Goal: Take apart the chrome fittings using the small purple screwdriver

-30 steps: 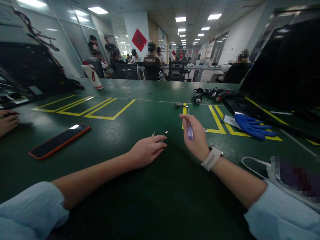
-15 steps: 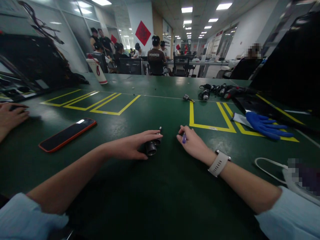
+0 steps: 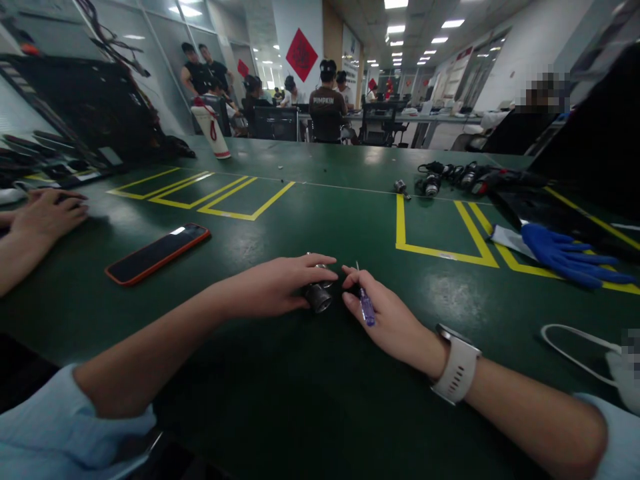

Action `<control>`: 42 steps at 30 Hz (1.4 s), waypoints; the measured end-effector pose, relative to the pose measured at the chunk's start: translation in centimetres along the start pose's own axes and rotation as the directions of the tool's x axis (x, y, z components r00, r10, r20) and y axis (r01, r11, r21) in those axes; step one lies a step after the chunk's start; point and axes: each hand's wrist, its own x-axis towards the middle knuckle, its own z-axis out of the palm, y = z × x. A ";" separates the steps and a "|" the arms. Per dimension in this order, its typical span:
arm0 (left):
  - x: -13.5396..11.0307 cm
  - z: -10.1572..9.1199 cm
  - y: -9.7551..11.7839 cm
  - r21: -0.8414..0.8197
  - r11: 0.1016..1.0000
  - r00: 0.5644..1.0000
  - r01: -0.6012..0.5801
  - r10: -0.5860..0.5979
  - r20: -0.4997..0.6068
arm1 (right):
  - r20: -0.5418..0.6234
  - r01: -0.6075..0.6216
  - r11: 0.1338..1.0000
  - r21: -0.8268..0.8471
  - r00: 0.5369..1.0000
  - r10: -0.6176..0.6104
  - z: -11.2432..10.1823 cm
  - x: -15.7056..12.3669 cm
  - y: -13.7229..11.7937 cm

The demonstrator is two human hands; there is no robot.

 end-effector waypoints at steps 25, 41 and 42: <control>0.2 0.1 1.0 0.381 0.924 0.990 -0.041 0.089 -0.108 | -0.085 -0.051 0.953 0.298 0.993 0.079 -0.4 0.1 -0.3; 0.8 -0.1 0.7 -0.742 0.661 0.871 0.109 -0.424 -0.249 | -0.229 -0.063 0.789 0.611 0.940 0.252 -0.7 0.0 0.1; 0.9 0.0 0.8 -0.784 0.612 0.868 0.105 -0.441 -0.228 | -0.207 -0.088 0.791 0.605 0.942 0.263 -0.6 0.0 0.0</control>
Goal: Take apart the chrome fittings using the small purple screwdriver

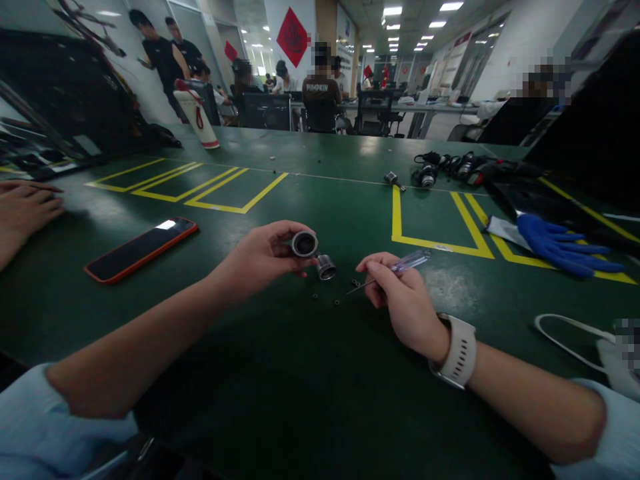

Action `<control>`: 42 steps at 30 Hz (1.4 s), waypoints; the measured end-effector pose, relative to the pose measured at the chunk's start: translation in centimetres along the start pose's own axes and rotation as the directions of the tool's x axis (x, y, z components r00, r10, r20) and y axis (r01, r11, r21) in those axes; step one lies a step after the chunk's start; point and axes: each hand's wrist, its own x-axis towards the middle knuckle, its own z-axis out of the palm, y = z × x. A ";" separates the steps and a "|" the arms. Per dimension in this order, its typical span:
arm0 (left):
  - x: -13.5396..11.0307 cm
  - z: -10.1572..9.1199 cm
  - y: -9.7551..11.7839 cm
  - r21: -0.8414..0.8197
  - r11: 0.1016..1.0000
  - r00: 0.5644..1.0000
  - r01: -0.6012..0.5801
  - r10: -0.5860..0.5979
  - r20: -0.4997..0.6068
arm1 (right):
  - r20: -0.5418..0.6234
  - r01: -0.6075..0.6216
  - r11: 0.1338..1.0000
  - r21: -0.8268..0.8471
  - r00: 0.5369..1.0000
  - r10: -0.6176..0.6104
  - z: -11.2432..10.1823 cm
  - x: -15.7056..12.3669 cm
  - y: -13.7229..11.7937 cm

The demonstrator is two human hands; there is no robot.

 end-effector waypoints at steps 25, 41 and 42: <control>-1.5 1.0 0.2 0.417 0.851 0.948 -0.318 0.291 0.130 | 0.062 0.220 0.976 -0.002 0.974 -0.219 0.0 -1.1 -0.5; -1.9 3.3 -1.0 0.781 -0.103 0.692 -0.617 0.402 0.600 | 0.008 0.264 0.931 -0.252 0.963 -0.271 0.3 -1.0 -0.6; -1.9 3.3 -1.0 0.773 -0.116 0.679 -0.624 0.409 0.609 | 0.018 0.266 0.930 -0.253 0.963 -0.270 0.3 -1.1 -0.7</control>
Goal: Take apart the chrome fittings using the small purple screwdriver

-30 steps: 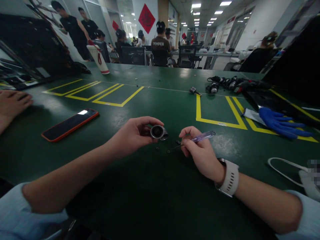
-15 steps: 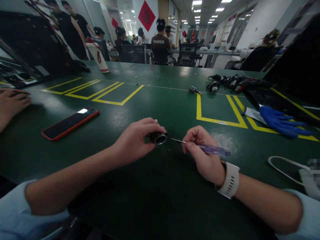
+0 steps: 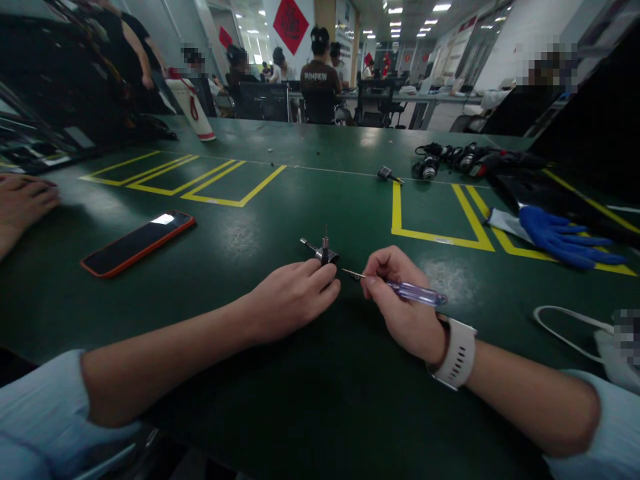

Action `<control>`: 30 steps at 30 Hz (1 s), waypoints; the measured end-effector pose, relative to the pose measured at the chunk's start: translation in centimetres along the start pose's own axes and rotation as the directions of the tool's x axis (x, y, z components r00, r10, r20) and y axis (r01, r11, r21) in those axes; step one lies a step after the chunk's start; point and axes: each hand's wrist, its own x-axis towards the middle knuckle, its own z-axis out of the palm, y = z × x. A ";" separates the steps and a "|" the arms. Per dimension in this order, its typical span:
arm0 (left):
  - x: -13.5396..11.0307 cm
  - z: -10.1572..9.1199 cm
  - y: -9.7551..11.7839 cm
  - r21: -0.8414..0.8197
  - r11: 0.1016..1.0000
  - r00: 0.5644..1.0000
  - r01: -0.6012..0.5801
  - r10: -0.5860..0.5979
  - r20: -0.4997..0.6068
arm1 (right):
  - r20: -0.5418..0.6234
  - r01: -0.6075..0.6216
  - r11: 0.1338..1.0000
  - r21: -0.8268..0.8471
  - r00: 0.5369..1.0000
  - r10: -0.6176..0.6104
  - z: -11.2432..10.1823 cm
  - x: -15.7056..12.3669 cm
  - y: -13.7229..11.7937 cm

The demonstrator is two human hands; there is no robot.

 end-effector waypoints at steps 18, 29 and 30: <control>-0.5 0.1 -2.3 -0.770 0.523 0.828 0.365 -0.561 0.012 | 0.090 -0.056 0.998 -0.004 0.994 0.056 -0.5 0.1 0.2; 0.2 -0.6 -2.2 -0.902 -0.106 0.630 0.418 -0.682 0.372 | 0.129 -0.132 0.991 -0.031 0.982 0.135 -0.4 0.7 -0.1; 0.2 -0.7 -2.2 -0.897 -0.124 0.624 0.424 -0.677 0.389 | 0.130 -0.163 0.986 -0.024 0.978 0.164 -0.5 0.8 -0.2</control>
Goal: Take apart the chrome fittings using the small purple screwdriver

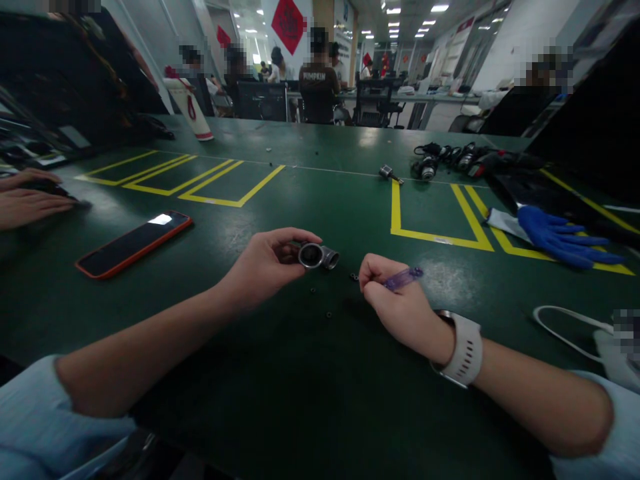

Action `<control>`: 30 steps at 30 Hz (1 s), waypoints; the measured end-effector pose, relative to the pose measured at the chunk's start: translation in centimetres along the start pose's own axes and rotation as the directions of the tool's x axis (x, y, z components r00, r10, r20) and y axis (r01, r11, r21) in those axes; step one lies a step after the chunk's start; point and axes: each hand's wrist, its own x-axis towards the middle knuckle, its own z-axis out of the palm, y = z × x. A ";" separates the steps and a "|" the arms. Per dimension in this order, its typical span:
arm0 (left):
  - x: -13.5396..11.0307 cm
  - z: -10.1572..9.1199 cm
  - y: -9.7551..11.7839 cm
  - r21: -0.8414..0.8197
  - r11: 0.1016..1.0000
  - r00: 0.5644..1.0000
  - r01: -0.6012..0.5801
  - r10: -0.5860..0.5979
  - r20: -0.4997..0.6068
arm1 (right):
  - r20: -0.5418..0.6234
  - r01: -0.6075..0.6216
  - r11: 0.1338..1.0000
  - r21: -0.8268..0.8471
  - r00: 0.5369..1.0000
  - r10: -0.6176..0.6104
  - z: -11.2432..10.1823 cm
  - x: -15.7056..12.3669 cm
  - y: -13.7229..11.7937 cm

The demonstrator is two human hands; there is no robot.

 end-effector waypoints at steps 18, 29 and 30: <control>-0.8 0.5 0.3 -0.270 0.947 0.984 0.173 -0.158 0.078 | -0.047 0.211 0.977 -0.005 0.976 -0.211 0.9 -1.4 -0.8; -1.3 1.1 0.5 -0.226 0.968 0.994 0.111 -0.108 0.027 | 0.100 0.446 0.854 -0.267 0.895 -0.436 1.2 -1.4 -0.5; -1.3 1.1 0.5 -0.220 0.970 0.995 0.103 -0.101 0.021 | 0.111 0.456 0.848 -0.270 0.890 -0.443 1.2 -1.5 -0.5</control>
